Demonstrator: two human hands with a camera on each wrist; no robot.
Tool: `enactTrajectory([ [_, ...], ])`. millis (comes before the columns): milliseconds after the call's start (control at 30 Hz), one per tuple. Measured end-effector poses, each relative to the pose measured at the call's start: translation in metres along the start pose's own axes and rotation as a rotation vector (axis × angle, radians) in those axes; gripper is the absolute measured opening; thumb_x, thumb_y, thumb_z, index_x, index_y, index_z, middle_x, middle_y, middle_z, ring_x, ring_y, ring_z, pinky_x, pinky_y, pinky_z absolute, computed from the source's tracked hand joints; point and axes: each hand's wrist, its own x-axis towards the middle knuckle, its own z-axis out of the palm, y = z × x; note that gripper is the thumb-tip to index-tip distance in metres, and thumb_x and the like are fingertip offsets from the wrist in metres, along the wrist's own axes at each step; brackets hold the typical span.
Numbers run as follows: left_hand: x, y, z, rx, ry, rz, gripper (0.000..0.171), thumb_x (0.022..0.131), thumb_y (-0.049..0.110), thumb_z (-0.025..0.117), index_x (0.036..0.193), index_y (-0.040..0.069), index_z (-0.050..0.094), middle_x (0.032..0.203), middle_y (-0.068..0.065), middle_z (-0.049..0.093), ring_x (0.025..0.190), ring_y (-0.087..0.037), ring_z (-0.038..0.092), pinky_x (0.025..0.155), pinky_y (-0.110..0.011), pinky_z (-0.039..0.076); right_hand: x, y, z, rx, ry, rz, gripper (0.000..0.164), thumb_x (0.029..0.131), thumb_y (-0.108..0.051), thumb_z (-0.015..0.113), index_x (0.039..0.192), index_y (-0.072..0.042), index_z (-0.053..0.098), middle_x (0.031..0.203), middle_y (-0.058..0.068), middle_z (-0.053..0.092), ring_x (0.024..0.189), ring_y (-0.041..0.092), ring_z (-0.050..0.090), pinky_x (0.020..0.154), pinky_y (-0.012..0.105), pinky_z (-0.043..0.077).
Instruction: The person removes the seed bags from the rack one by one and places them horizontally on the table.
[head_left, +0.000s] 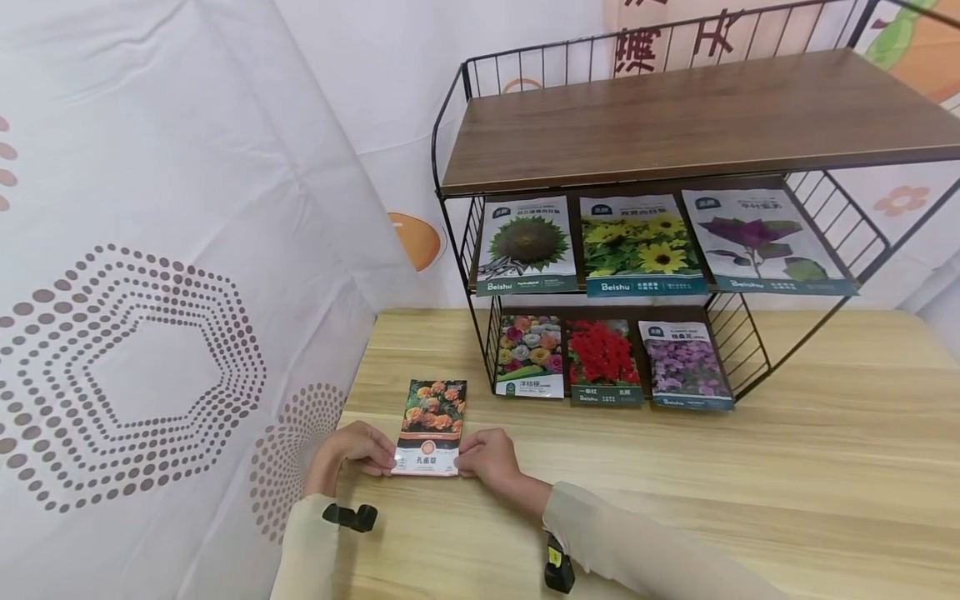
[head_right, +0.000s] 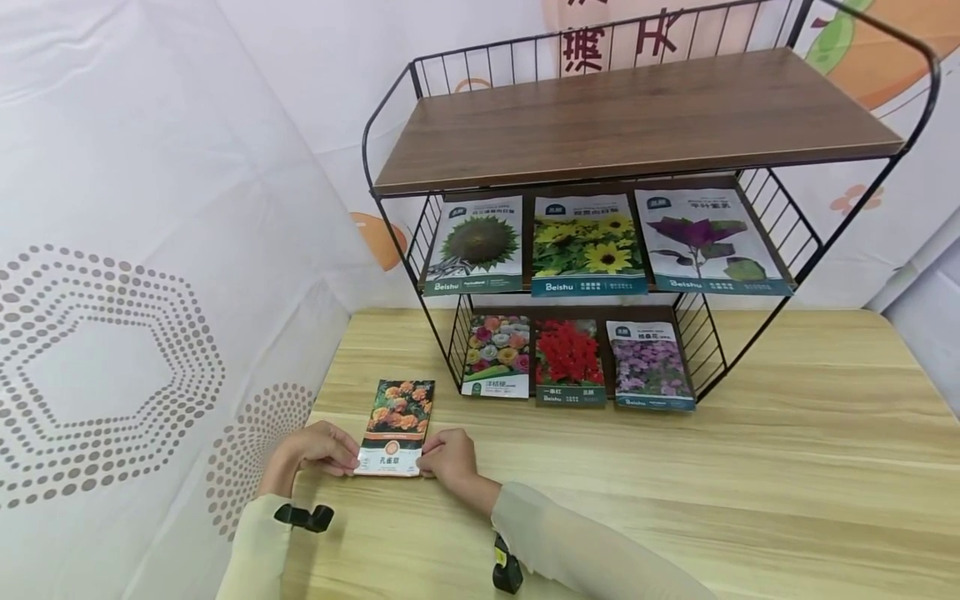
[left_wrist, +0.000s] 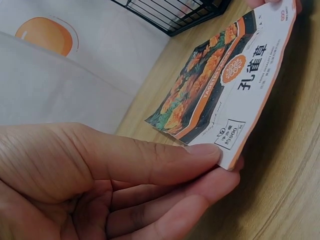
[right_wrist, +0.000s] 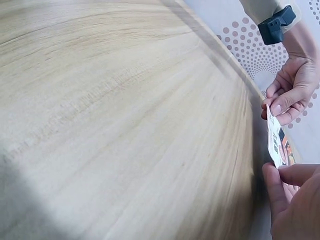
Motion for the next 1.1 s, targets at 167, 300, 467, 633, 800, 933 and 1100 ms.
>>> enactTrajectory([
  [167,-0.0004,0.0,-0.0008,0.013,0.003,-0.014,0.014,0.082,-0.01,0.075,0.096,-0.009,0.074,0.078,-0.014,0.077,0.065,-0.014,0.073,0.06,-0.024,0.065,-0.0009,0.0025,0.0021,-0.016,-0.007,0.0,0.015,0.076,0.012,0.076,0.09,0.012,0.071,0.078,0.02,0.076,0.06,0.009,0.068,0.059,0.026,0.065],
  [300,-0.0005,0.0,0.0002,0.021,0.024,-0.029,0.012,0.082,-0.009,0.076,0.094,-0.008,0.075,0.076,-0.014,0.076,0.063,-0.015,0.073,0.057,-0.024,0.064,-0.002,0.0031,0.003,-0.026,-0.014,0.009,0.014,0.078,0.011,0.076,0.091,0.012,0.072,0.078,0.018,0.076,0.06,0.009,0.068,0.059,0.026,0.065],
  [467,0.0004,-0.0013,0.0009,0.039,0.033,-0.046,0.011,0.081,-0.009,0.076,0.092,-0.007,0.075,0.074,-0.014,0.076,0.06,-0.014,0.072,0.055,-0.023,0.063,-0.0039,0.0027,0.0035,-0.036,-0.016,0.016,0.012,0.079,0.011,0.077,0.09,0.011,0.072,0.077,0.018,0.076,0.061,0.011,0.069,0.058,0.026,0.065],
  [633,0.0012,-0.0018,0.0013,0.062,0.029,-0.066,0.01,0.081,-0.009,0.076,0.09,-0.006,0.076,0.072,-0.013,0.076,0.059,-0.013,0.071,0.054,-0.021,0.062,-0.0053,0.0029,0.0047,-0.046,-0.02,0.019,0.012,0.078,0.011,0.077,0.089,0.011,0.072,0.075,0.018,0.076,0.059,0.01,0.069,0.056,0.026,0.064],
  [800,0.0007,-0.0005,0.0013,0.079,0.013,-0.079,0.009,0.081,-0.008,0.076,0.09,-0.007,0.076,0.071,-0.013,0.075,0.057,-0.011,0.07,0.052,-0.02,0.061,-0.0061,0.0033,0.0059,-0.051,-0.025,0.027,0.011,0.076,0.012,0.077,0.087,0.011,0.072,0.072,0.016,0.074,0.055,0.008,0.066,0.054,0.024,0.063],
  [933,-0.0001,0.0004,0.0007,0.086,-0.003,-0.09,0.009,0.082,-0.007,0.077,0.092,-0.007,0.076,0.071,-0.014,0.075,0.056,-0.01,0.07,0.052,-0.019,0.061,-0.0056,0.004,0.0058,-0.055,-0.037,0.025,0.012,0.076,0.012,0.078,0.086,0.011,0.072,0.07,0.014,0.073,0.054,0.007,0.065,0.054,0.024,0.063],
  [1100,-0.0016,0.0014,0.0004,0.092,-0.001,-0.084,0.012,0.083,-0.005,0.078,0.094,-0.009,0.076,0.071,-0.015,0.076,0.055,-0.011,0.07,0.053,-0.021,0.062,-0.0055,0.0037,0.005,-0.055,-0.043,0.019,0.01,0.077,0.012,0.078,0.085,0.012,0.072,0.07,0.013,0.073,0.055,0.008,0.067,0.055,0.024,0.064],
])
